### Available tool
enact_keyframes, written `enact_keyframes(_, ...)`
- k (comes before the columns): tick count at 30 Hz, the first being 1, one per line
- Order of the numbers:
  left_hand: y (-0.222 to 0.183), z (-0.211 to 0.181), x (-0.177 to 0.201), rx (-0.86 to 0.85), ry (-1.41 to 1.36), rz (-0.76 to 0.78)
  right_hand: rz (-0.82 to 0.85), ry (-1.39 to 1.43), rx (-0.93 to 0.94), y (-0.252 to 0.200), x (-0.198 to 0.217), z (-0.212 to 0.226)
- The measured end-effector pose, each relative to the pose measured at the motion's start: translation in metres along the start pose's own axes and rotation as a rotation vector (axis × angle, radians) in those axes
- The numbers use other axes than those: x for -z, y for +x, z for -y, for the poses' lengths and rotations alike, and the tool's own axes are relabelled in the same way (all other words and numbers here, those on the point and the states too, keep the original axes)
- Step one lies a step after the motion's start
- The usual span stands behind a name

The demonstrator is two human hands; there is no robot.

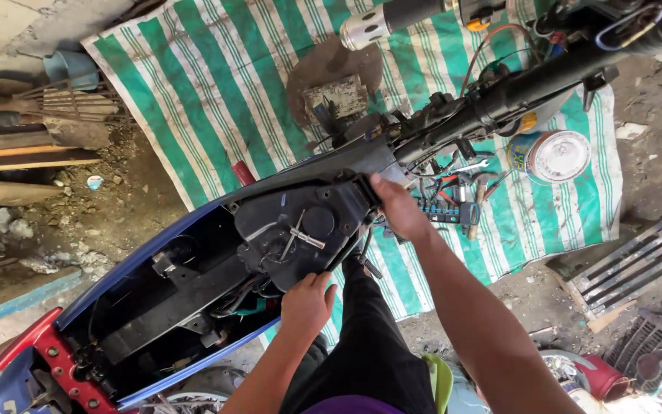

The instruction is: Removing the plastic side panels from a motorcycle frame by unscrewing bolts and detaching the clips.

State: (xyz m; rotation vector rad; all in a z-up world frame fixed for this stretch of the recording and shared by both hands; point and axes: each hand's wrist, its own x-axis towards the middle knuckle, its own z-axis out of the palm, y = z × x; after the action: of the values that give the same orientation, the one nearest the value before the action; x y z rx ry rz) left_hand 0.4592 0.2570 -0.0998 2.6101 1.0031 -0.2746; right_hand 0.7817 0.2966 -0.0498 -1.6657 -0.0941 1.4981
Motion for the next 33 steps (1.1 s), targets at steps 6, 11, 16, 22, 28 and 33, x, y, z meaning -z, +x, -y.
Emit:
enact_keyframes(6, 0.027, 0.016, 0.038, 0.121, -0.113, -0.227, 0.066, -0.068, 0.076, 0.006, 0.008, -0.011)
enact_keyframes(11, 0.069, 0.031, 0.053, 0.190, -0.155, -0.209, -0.011, 0.093, 0.092, -0.005, 0.000, -0.016)
enact_keyframes(16, 0.080, 0.043, 0.065, 0.350, -0.253, -0.040, -0.369, 0.175, 0.093, -0.011, 0.009, -0.091)
enact_keyframes(22, 0.054, 0.051, 0.056, 0.341, -0.303, -0.095, -0.346, -0.686, 0.843, -0.096, -0.047, -0.125)
enact_keyframes(28, -0.005, 0.040, 0.074, -0.004, -0.377, -0.427, -0.054, -1.490, 0.770, -0.165, -0.112, -0.115)
enact_keyframes(33, -0.037, 0.018, 0.115, -0.091, -0.839, -0.107, 0.054, -0.958, 0.453, -0.166, -0.095, -0.151)
